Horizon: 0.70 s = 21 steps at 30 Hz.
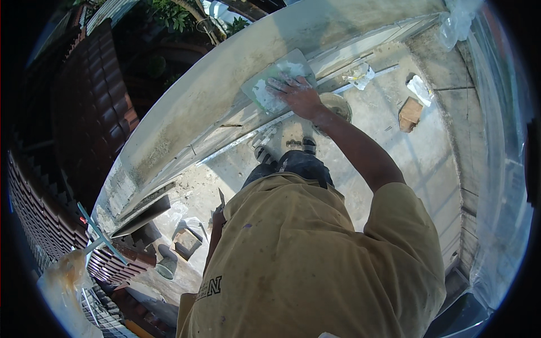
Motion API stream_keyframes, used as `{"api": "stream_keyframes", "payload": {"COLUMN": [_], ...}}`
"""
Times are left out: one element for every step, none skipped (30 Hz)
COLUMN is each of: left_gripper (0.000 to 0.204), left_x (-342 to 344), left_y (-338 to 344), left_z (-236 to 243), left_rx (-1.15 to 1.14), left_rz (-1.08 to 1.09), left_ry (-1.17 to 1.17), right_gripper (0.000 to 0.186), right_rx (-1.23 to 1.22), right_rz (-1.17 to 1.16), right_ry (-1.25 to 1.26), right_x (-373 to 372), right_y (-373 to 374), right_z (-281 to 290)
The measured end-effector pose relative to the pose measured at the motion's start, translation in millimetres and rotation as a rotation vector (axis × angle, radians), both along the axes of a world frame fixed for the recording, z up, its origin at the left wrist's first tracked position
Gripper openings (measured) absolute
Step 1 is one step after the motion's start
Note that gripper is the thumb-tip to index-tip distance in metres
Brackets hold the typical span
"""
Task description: Applying and smoothing plaster on a concrete ledge.
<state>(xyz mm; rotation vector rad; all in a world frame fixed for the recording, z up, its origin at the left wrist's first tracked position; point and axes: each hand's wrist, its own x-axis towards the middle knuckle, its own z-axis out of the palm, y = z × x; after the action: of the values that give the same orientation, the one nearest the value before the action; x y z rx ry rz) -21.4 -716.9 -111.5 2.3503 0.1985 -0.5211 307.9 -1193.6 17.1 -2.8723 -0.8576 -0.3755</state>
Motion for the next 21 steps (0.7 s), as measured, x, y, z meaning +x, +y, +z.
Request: {"api": "stream_keyframes", "payload": {"left_gripper": [0.024, 0.024, 0.025, 0.029, 0.031, 0.033, 0.036, 0.036, 0.037, 0.039, 0.039, 0.039, 0.039, 0.038, 0.038, 0.038, 0.037, 0.037, 0.037, 0.036, 0.036], "left_x": [10.8, 15.9, 29.3, 32.8, 29.8, 33.2, 17.7, 3.8, -5.7, -16.3, -26.5, -21.9, -20.2, -19.4, -8.6, 1.2, 5.3, 9.4, 10.4, 12.7, 20.9], "left_y": [0.5, -2.6, 2.8, -2.2, -4.9, -9.1, 0.8, 9.3, 22.6, 28.7, 22.9, -10.6, -25.6, -41.2, -55.3, -69.1, -79.8, -91.2, -99.8, -107.8, -119.2], "left_z": [4.2, 10.8, 17.9, 25.9, 30.6, 30.5, 12.8, -3.5, -22.7, -32.2, -33.3, -8.7, -2.7, 3.9, 10.2, 10.5, 16.3, 22.6, 26.0, 28.7, 29.0], "left_rx": [-0.035, -0.072, -0.057, -0.099, -0.093, -0.09, -0.043, -0.049, 0.029, 0.098, -0.018, -0.045, -0.061, -0.075, -0.089, -0.103, -0.111, -0.119, -0.125, -0.133, -0.146], "left_rz": [0.025, 0.06, 0.041, 0.15, 0.215, 0.281, 0.281, 0.295, 0.184, 0.082, 0.085, 0.102, 0.138, 0.176, 0.2, 0.231, 0.257, 0.285, 0.319, 0.349, 0.377], "left_ry": [0.016, 0.034, 0.151, 0.191, 0.212, 0.226, 0.188, 0.178, 0.169, 0.152, 0.182, 0.177, 0.192, 0.207, 0.218, 0.224, 0.238, 0.251, 0.265, 0.278, 0.286], "right_gripper": [0.044, 0.048, 0.051, 0.053, 0.056, 0.058, 0.063, 0.062, 0.06, 0.056, 0.057, 0.057, 0.057, 0.057, 0.057, 0.057, 0.057, 0.057, 0.056, 0.056, 0.055], "right_rx": [-0.046, -0.095, -0.137, -0.178, -0.201, -0.223, -0.194, -0.158, -0.135, -0.059, -0.006, 0.026, -0.061, -0.147, -0.158, -0.166, -0.174, -0.181, -0.118, -0.056, -0.142], "right_rz": [-0.076, -0.219, -0.376, -0.528, -0.611, -0.694, -0.69, -0.56, -0.398, -0.191, -0.108, -0.022, -0.108, -0.191, -0.355, -0.514, -0.677, -0.837, -0.807, -0.782, -0.64], "right_ry": [-0.031, 0.017, 0.032, 0.047, 0.088, 0.12, 0.078, 0.024, 0.097, -0.031, -0.025, -0.022, -0.007, 0.007, 0.021, 0.029, 0.119, 0.21, 0.185, 0.158, 0.198], "right_x": [12.5, 31.5, 44.0, 51.1, 54.0, 59.4, 64.1, 58.6, 44.8, 31.3, 32.5, 37.5, 45.2, 57.2, 65.8, 76.6, 87.1, 94.9, 97.1, 96.1, 88.8], "right_y": [-30.9, -68.0, -110.7, -142.5, -160.5, -172.3, -157.6, -137.1, -114.5, -100.6, -102.7, -109.9, -134.8, -172.8, -216.2, -255.0, -285.2, -305.3, -296.8, -278.5, -250.0], "right_z": [-1.8, -9.6, -9.4, -5.3, -2.5, 1.7, -0.2, -7.1, -4.9, -12.9, -19.1, -17.0, -13.6, -9.3, -7.1, -4.1, 0.9, 5.6, 7.2, 5.4, 1.4]}}
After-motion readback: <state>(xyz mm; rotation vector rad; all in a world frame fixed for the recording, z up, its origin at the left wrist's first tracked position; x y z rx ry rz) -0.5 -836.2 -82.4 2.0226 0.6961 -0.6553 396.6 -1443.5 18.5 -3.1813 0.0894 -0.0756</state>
